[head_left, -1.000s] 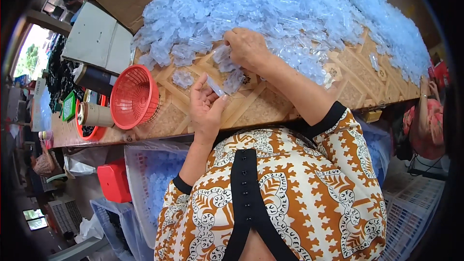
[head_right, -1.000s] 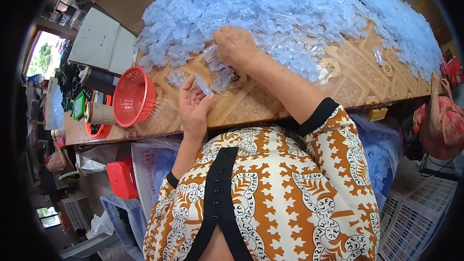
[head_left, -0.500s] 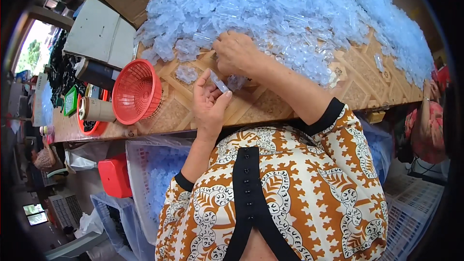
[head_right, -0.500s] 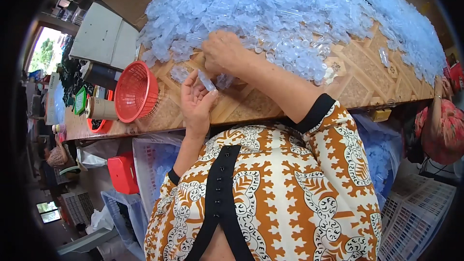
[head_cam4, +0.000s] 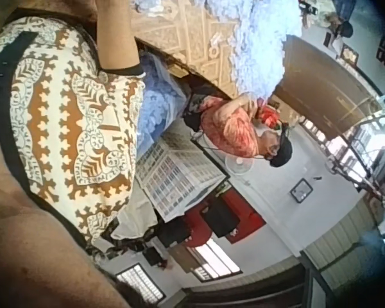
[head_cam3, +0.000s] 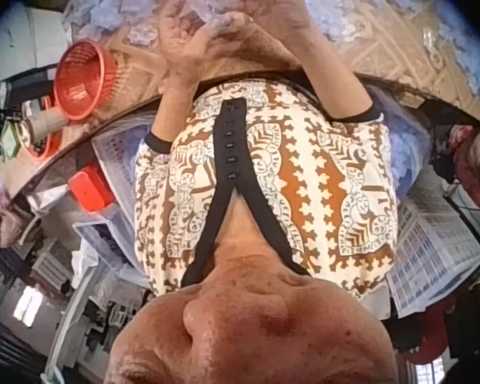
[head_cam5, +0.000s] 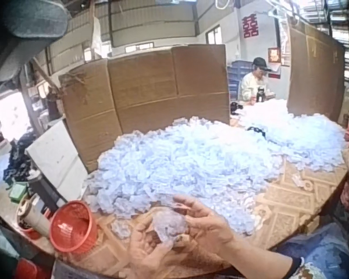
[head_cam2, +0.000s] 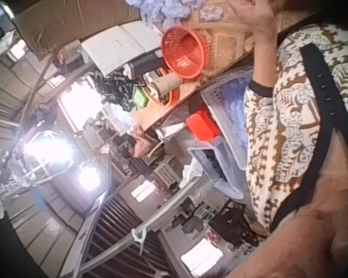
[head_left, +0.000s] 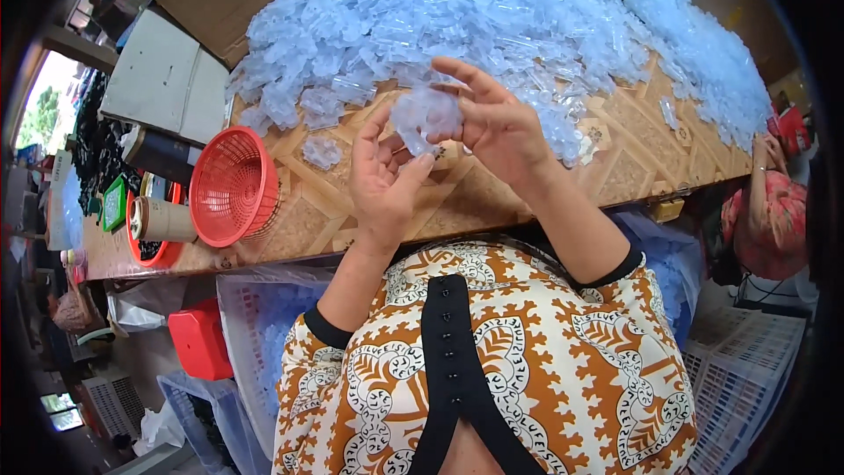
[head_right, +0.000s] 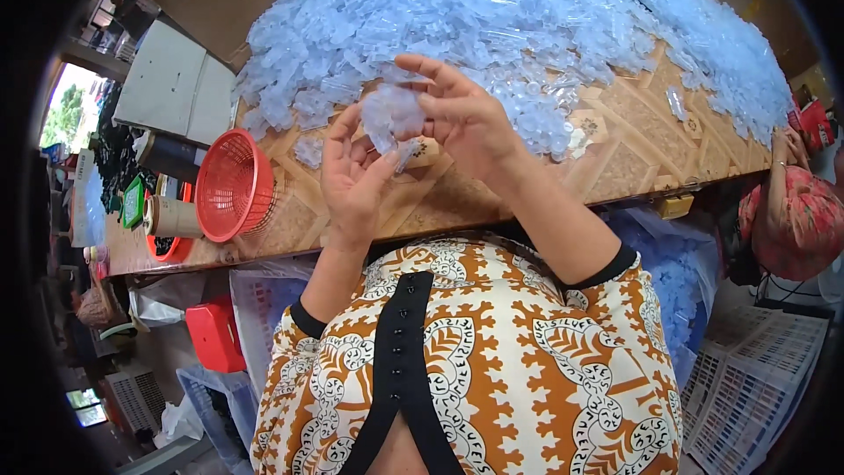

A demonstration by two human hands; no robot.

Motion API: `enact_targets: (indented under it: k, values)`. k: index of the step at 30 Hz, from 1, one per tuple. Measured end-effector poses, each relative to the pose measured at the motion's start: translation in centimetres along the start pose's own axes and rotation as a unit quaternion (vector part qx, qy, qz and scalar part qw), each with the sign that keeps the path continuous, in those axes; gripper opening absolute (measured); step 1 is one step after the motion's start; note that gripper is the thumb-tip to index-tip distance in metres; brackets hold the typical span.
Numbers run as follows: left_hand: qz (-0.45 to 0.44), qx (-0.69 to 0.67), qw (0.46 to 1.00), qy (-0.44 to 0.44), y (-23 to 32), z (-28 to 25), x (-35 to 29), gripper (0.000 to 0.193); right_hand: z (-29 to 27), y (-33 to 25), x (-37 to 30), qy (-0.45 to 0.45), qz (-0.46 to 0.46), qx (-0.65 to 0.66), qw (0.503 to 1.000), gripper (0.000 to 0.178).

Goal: The person assembles plastic components by picking up clear plastic casings and fitting caps onto them by hand.

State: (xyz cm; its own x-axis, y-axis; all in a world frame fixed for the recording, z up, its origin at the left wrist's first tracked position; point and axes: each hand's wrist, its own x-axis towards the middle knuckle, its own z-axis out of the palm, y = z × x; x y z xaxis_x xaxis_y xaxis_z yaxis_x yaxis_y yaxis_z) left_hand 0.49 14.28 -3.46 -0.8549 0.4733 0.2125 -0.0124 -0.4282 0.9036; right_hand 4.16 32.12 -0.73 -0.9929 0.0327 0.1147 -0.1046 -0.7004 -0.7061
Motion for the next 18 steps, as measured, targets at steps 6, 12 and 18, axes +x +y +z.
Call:
enact_targets:
  k: [6,12,18]
  values:
    - [0.006,0.031,0.998,-0.058,-0.1,0.9,0.1,0.071,-1.0,0.6,-2.6,0.045,-0.048,-0.164,0.984,0.042]
    - [-0.029,0.007,0.997,-0.066,0.0,1.1,-0.8,0.071,-0.9,0.0,-5.1,-0.045,-0.092,-0.495,0.863,0.064]
    - [-0.063,0.003,0.993,-0.096,-0.2,1.0,-1.3,0.072,-0.8,-0.2,-6.2,-0.051,-0.118,-0.556,0.821,0.076]
